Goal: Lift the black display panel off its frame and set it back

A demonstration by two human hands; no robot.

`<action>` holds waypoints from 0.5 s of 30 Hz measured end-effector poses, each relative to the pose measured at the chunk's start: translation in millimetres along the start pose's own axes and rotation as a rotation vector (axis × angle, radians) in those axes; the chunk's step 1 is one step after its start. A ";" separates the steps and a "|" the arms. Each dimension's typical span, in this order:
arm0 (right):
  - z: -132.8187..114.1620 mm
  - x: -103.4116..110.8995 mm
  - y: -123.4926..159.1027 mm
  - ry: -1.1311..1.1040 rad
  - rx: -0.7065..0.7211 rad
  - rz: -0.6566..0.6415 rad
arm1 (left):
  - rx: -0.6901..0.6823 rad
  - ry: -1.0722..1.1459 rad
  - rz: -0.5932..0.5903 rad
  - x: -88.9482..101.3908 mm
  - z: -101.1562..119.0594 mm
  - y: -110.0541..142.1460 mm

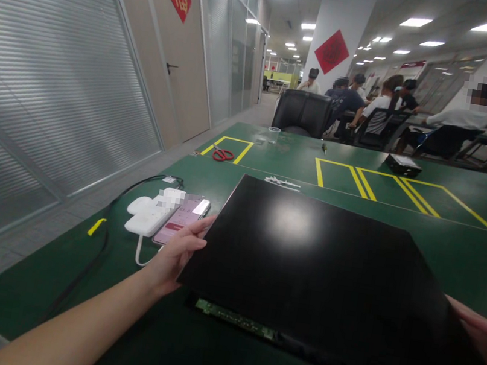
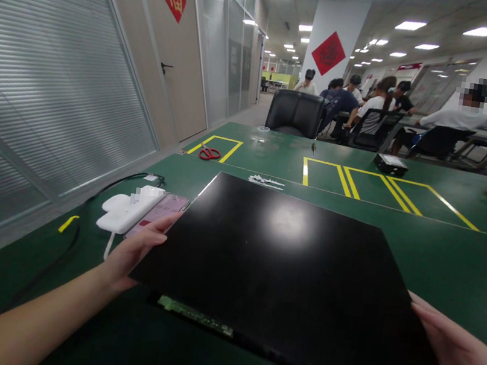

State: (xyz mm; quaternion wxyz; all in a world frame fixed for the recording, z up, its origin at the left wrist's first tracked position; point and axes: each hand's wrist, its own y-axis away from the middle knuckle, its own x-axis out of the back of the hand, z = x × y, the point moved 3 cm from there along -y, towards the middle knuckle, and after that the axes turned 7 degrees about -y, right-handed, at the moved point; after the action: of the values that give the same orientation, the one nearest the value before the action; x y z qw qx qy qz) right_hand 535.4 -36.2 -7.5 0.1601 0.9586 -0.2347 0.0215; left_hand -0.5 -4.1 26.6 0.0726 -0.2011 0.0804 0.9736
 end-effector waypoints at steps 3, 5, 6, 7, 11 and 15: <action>0.9 -11.6 1.0 -0.240 -0.384 0.040 | -0.002 0.005 0.007 -4.6 -3.4 3.2; -0.3 -9.6 1.6 -0.302 -0.468 0.083 | 0.018 0.004 -0.012 -8.7 -8.0 3.9; -0.5 -6.9 1.2 -0.306 -0.480 0.099 | 0.031 0.002 -0.023 -10.6 -10.3 3.9; -0.4 -4.0 0.6 -0.304 -0.488 0.110 | 0.043 -0.004 -0.031 -12.3 -12.3 3.7; 0.1 -0.7 0.4 -0.284 -0.497 0.089 | 0.067 -0.029 -0.025 -15.3 -14.4 3.6; -4.2 -9.6 7.3 -0.283 -0.508 0.085 | 0.038 -0.011 -0.013 -14.4 -9.9 5.0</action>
State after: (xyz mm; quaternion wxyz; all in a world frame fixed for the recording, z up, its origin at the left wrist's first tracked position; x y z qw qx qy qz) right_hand 523.7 -36.7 -2.5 0.3599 0.8704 -0.2926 -0.1650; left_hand 15.4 -12.4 24.1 0.0830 -0.1947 0.0973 0.9725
